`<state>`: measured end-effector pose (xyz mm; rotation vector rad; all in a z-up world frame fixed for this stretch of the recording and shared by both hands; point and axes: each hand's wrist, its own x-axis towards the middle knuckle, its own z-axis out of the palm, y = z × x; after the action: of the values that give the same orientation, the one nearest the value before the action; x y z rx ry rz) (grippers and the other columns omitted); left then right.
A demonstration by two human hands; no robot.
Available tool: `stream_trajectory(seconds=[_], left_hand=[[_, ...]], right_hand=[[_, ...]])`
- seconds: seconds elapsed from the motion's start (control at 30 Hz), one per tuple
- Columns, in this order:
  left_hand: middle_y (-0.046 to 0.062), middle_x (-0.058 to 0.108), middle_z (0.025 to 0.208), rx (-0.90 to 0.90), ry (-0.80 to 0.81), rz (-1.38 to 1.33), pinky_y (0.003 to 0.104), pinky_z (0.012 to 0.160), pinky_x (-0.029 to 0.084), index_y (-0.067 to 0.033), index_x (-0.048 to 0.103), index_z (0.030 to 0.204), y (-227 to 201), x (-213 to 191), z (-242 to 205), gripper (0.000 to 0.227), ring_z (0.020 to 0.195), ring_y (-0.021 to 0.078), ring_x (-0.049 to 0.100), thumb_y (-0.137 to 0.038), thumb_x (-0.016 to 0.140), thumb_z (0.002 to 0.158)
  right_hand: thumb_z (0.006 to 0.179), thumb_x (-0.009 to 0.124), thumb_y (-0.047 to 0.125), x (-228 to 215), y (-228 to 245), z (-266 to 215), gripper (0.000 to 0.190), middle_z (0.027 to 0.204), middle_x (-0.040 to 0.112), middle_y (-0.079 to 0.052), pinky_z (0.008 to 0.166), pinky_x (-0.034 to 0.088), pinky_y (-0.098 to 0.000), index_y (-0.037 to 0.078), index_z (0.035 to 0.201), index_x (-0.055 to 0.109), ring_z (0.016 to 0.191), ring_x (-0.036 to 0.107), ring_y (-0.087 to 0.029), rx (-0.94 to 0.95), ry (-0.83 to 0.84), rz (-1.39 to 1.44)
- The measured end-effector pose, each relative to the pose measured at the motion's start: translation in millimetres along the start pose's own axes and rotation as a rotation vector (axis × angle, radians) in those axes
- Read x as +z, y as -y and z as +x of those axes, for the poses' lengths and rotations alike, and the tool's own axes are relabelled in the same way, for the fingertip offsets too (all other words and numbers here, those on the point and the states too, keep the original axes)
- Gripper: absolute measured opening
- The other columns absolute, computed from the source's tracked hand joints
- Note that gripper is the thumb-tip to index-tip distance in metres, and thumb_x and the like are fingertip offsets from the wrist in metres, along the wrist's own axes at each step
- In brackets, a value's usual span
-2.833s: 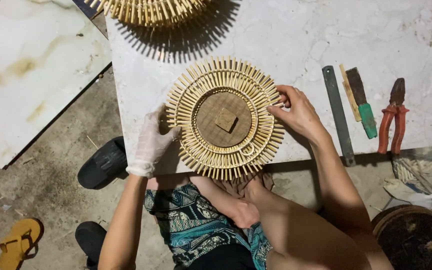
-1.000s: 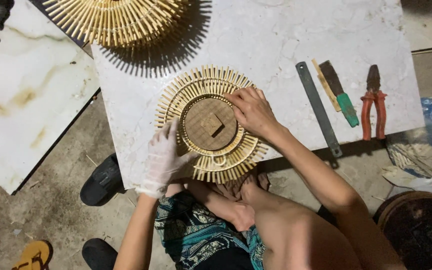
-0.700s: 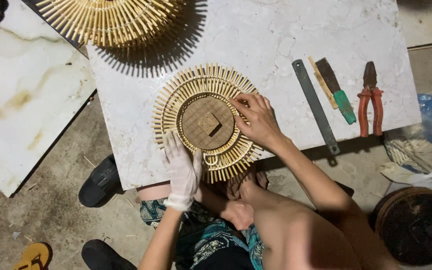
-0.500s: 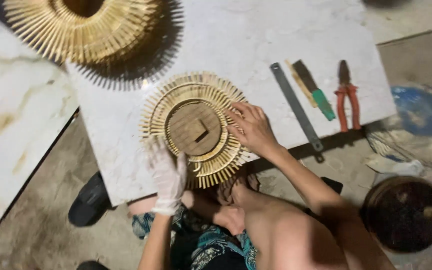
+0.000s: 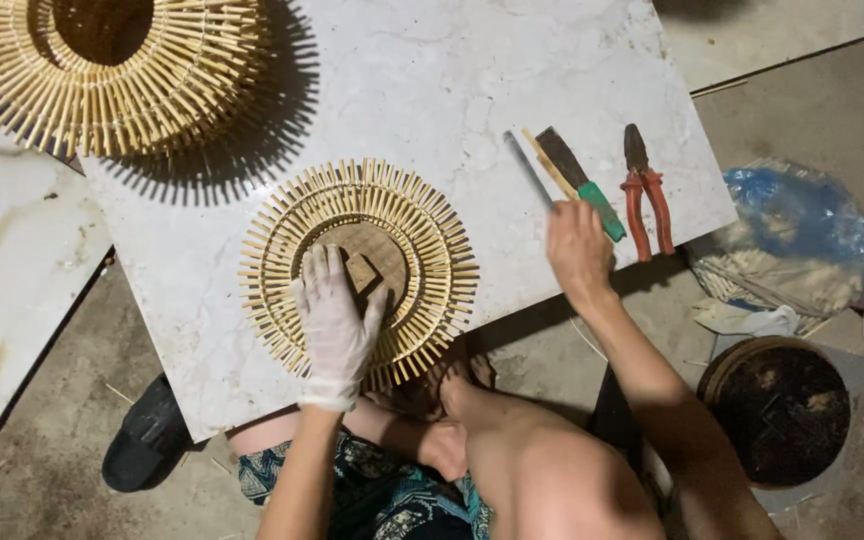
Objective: The recorder is filing and scraping the edges of a circular bamboo furniture frame.
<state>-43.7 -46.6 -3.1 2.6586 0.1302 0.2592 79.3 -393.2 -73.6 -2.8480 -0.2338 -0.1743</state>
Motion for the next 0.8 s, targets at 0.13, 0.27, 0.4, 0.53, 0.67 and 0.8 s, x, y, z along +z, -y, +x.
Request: stream_trajectory(seconds=[0.13,0.27,0.4,0.53,0.67,0.8], left_hand=[[0.026,0.027,0.165,-0.056,0.044,-0.011,0.054,0.125,0.017,0.0025,0.025,0.159,-5,-3,-2,0.085,0.154,0.0408,0.023,-0.049,0.058,0.1],[0.028,0.027,0.165,-0.041,0.034,-0.014,0.054,0.124,0.018,0.0037,0.024,0.159,-3,-1,-3,0.086,0.154,0.042,0.023,-0.049,0.059,0.1],[0.028,0.027,0.164,-0.026,0.037,0.005,0.053,0.124,0.018,0.0043,0.024,0.159,-5,0,-4,0.087,0.154,0.0422,0.023,-0.049,0.059,0.099],[0.027,0.026,0.165,-0.042,0.026,0.003,0.053,0.124,0.018,0.0035,0.023,0.159,-5,1,-2,0.087,0.154,0.0413,0.023,-0.049,0.058,0.099],[0.026,0.024,0.166,-0.05,0.013,-0.02,0.053,0.125,0.015,0.0021,0.022,0.16,0,5,-2,0.087,0.155,0.0402,0.02,-0.049,0.058,0.099],[0.025,0.022,0.167,-0.056,-0.006,-0.024,0.052,0.125,0.014,0.0014,0.022,0.161,4,13,-8,0.086,0.156,0.0393,0.019,-0.048,0.057,0.1]], right_hand=[[0.111,0.052,0.012,-19,-1,7,0.02,0.102,0.064,-0.02,0.071,0.053,-0.0409,-0.003,0.111,0.066,0.088,0.063,-0.032,0.007,-0.002,-0.033],[0.111,0.047,0.013,-38,12,18,0.025,0.086,0.067,-0.018,0.061,0.051,-0.0427,-0.004,0.112,0.065,0.07,0.065,-0.032,0.133,0.108,0.048],[0.11,0.05,0.014,-30,12,9,0.023,0.087,0.069,-0.017,0.061,0.052,-0.0461,-0.002,0.112,0.066,0.071,0.066,-0.035,0.13,0.074,0.127],[0.108,0.056,0.013,-23,6,9,0.019,0.097,0.07,-0.018,0.068,0.054,-0.045,-0.002,0.108,0.068,0.081,0.068,-0.036,-0.019,-0.087,0.154],[0.102,0.062,0.016,-24,-1,27,0.017,0.1,0.067,-0.017,0.068,0.055,-0.0446,0.001,0.106,0.069,0.083,0.069,-0.034,0.0,-0.091,0.123],[0.098,0.067,0.02,-39,10,53,0.023,0.102,0.065,-0.021,0.068,0.055,-0.0458,-0.002,0.105,0.068,0.083,0.067,-0.036,0.047,-0.032,0.124]])
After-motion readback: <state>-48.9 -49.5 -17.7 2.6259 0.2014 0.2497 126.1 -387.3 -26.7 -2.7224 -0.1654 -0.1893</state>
